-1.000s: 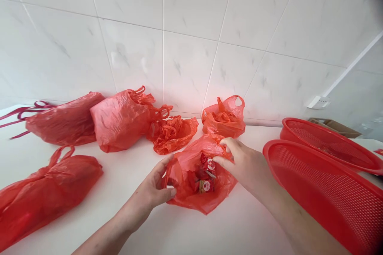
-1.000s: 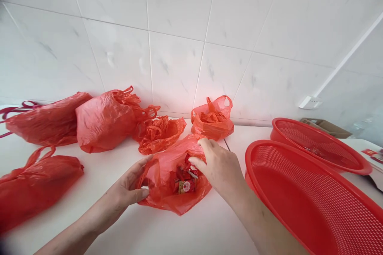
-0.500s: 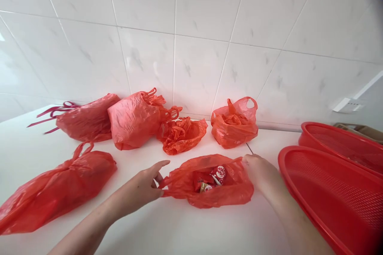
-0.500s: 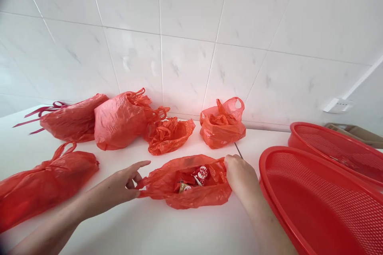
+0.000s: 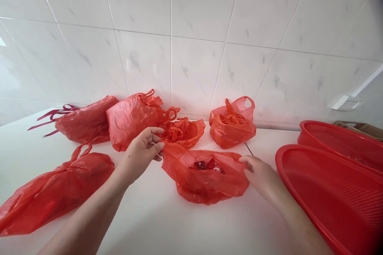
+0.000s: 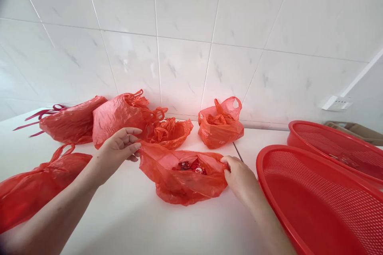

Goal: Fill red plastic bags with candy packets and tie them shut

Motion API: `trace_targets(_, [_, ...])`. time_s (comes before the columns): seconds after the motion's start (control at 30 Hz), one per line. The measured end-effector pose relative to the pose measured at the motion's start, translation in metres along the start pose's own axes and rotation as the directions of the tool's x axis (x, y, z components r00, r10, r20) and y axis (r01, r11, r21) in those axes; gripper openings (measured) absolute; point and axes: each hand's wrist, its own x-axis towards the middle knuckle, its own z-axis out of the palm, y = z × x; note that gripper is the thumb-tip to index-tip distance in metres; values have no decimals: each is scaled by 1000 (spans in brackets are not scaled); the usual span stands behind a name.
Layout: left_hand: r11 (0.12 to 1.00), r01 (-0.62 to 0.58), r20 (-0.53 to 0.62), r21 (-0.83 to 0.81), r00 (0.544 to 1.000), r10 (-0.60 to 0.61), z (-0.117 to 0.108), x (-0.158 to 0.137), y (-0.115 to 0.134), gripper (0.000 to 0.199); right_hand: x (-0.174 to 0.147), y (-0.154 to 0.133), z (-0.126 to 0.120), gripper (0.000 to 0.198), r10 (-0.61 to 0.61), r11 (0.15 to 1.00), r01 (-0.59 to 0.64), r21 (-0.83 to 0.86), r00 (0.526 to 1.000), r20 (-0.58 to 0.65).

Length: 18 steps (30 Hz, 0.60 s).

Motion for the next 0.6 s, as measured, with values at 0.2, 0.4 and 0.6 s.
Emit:
trace_targets(0.2, [952, -144, -78, -269, 989, 127, 10, 22, 22, 32, 19, -50, -25, 23, 64, 760, 235, 605, 901, -430])
trace_targets(0.4, [872, -414, -318, -261, 890, 327, 19, 15, 54, 31, 51, -83, -29, 21, 205, 93, 379, 921, 898, -390])
trace_targets(0.6, [917, -398, -179, 36, 900, 397, 35, 6, 54, 26, 36, -107, -20, 39, -206, 146, 202, 968, 964, -170])
